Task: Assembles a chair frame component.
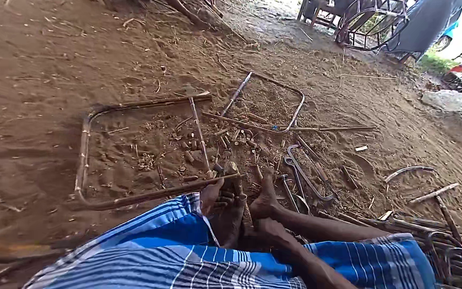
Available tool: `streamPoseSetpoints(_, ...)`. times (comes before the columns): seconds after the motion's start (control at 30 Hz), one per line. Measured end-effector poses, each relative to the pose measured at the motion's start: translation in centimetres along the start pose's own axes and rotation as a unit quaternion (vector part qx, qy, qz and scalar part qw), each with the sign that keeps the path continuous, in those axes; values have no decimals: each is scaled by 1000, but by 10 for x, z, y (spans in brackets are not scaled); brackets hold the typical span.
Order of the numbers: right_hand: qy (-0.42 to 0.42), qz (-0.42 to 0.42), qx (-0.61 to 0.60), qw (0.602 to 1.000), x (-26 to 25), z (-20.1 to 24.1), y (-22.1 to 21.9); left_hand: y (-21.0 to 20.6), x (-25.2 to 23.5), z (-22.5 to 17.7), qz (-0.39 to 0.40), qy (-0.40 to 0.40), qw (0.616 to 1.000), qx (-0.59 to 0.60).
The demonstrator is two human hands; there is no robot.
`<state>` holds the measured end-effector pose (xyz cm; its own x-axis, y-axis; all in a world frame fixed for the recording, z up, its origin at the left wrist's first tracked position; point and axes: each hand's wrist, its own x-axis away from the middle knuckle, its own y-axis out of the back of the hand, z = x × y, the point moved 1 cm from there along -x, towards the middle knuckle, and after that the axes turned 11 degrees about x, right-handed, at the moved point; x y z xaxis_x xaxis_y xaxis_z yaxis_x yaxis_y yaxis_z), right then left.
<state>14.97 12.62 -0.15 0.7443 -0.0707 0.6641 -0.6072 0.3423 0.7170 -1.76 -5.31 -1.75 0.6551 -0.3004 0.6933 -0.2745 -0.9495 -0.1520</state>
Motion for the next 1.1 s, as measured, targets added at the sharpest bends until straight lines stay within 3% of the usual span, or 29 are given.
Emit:
streamPoseSetpoints(0.03, -10, -27, -25, 999, -2, -23, 19, 6, -4, -3, -3, -21, 991, -131)
streamPoseSetpoints(0.07, -45, -63, -48, 996, -3, -50, 39, 10, -3, -9, -24, -72, 958, -277)
streamPoseSetpoints(0.17, -209, -205, -43, 955, -18, -162, 70, 10, 7, -22, -86, -287, 779, -551)
streamPoseSetpoints(0.23, -272, -194, -15, 942, -33, -240, 69, 8, -7, -24, -56, -361, 680, -635)
streamPoseSetpoints(0.3, -285, -129, 37, 949, -51, -291, 61, 9, -30, -22, -46, -353, 627, -693)
streamPoseSetpoints(0.37, -267, -107, 80, 954, -61, -309, 50, 7, -40, -23, -55, -312, 626, -713)
streamPoseSetpoints(0.5, -174, -135, 111, 969, -64, -301, 46, -11, -39, -28, -99, -279, 608, -737)
streamPoseSetpoints(0.57, -140, -145, 42, 979, -64, -284, 45, -17, -42, -29, -112, -252, 622, -733)
streamPoseSetpoints(0.63, -162, -176, -1, 971, -64, -256, 51, -21, -42, -32, -112, -226, 649, -718)
streamPoseSetpoints(0.73, -140, -345, -133, 919, -56, -193, 77, -26, -41, -36, -105, -197, 677, -701)
streamPoseSetpoints(0.8, -80, -459, -322, 824, -48, -146, 82, -27, -41, -36, -106, -183, 682, -701)
streamPoseSetpoints(0.9, 68, -422, -521, 739, -18, -81, 69, -28, -46, -32, -122, -179, 678, -702)
streamPoseSetpoints(1.03, 65, -386, -570, 722, 17, -21, 58, -29, -47, -26, -149, -200, 669, -700)
streamPoseSetpoints(1.1, 60, -374, -563, 735, 25, -6, 46, -30, -45, -27, -150, -210, 680, -686)
